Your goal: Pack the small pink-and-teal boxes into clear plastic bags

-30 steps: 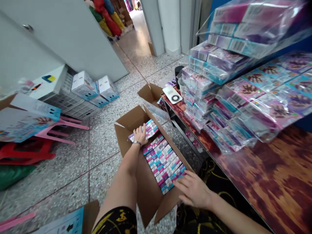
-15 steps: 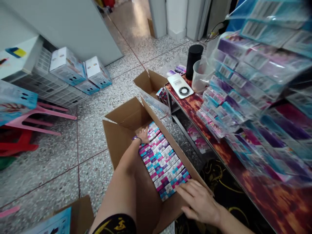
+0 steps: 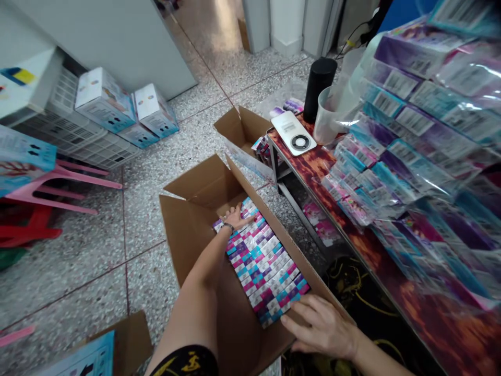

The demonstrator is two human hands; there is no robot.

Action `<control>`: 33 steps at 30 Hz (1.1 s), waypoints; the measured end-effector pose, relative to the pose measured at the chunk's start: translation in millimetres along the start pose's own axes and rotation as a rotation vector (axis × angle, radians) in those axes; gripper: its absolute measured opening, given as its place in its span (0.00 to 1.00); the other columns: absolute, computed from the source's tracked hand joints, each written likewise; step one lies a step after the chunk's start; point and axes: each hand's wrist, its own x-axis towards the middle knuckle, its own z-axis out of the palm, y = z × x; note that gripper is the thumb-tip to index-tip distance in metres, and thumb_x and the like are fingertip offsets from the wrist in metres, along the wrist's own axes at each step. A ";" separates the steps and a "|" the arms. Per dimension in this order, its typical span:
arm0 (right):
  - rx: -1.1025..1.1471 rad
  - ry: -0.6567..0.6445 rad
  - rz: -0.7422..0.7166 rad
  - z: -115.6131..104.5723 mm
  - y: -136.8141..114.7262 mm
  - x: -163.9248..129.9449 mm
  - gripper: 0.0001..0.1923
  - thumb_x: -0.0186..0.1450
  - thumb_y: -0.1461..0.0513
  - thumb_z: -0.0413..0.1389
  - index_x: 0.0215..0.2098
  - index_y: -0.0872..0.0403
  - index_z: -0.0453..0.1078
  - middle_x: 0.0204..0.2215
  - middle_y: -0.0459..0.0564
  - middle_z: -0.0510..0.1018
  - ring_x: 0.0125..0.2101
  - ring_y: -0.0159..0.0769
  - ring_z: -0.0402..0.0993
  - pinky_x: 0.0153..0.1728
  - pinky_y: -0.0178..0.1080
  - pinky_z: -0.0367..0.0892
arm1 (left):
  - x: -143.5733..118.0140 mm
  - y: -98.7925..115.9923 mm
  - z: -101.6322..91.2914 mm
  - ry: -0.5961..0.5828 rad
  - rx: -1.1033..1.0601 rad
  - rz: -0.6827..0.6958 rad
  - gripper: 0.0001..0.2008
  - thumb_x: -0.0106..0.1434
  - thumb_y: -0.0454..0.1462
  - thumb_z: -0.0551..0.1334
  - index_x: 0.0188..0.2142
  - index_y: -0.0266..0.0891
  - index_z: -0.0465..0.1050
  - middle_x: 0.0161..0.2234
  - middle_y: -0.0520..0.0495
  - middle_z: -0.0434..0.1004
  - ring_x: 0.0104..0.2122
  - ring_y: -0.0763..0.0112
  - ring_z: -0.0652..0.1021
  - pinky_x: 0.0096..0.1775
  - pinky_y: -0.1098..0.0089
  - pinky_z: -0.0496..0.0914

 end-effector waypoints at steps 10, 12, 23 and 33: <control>0.052 -0.151 0.102 -8.5 -6.5 14.4 0.28 0.61 0.48 0.59 0.53 0.54 0.67 0.40 0.55 0.76 0.38 0.41 0.71 0.39 0.41 0.71 | -2.8 -2.5 8.1 -0.091 0.208 -0.130 0.50 0.51 0.63 0.58 0.65 0.38 0.50 0.64 0.25 0.51 0.63 0.32 0.51 0.55 0.31 0.38; 0.041 -0.215 0.144 -18.1 -15.9 18.4 0.32 0.60 0.45 0.58 0.56 0.52 0.64 0.44 0.55 0.75 0.42 0.42 0.71 0.42 0.42 0.71 | -21.0 15.3 4.9 -0.045 0.208 -0.124 0.48 0.51 0.60 0.59 0.64 0.36 0.53 0.64 0.24 0.50 0.63 0.31 0.52 0.55 0.30 0.41; -0.414 0.361 0.121 -259.0 -24.8 17.3 0.26 0.66 0.56 0.53 0.62 0.51 0.58 0.54 0.57 0.70 0.55 0.45 0.65 0.55 0.50 0.65 | -115.9 114.7 -83.9 0.493 -0.015 0.248 0.26 0.64 0.40 0.51 0.59 0.31 0.60 0.62 0.31 0.56 0.63 0.56 0.59 0.61 0.55 0.55; -0.323 0.693 0.830 -473.5 128.6 103.9 0.34 0.65 0.42 0.48 0.61 0.53 0.61 0.56 0.59 0.69 0.55 0.52 0.65 0.55 0.56 0.60 | -220.7 326.0 -238.8 0.468 -0.888 0.625 0.38 0.64 0.56 0.51 0.65 0.37 0.49 0.68 0.40 0.44 0.67 0.60 0.49 0.65 0.59 0.45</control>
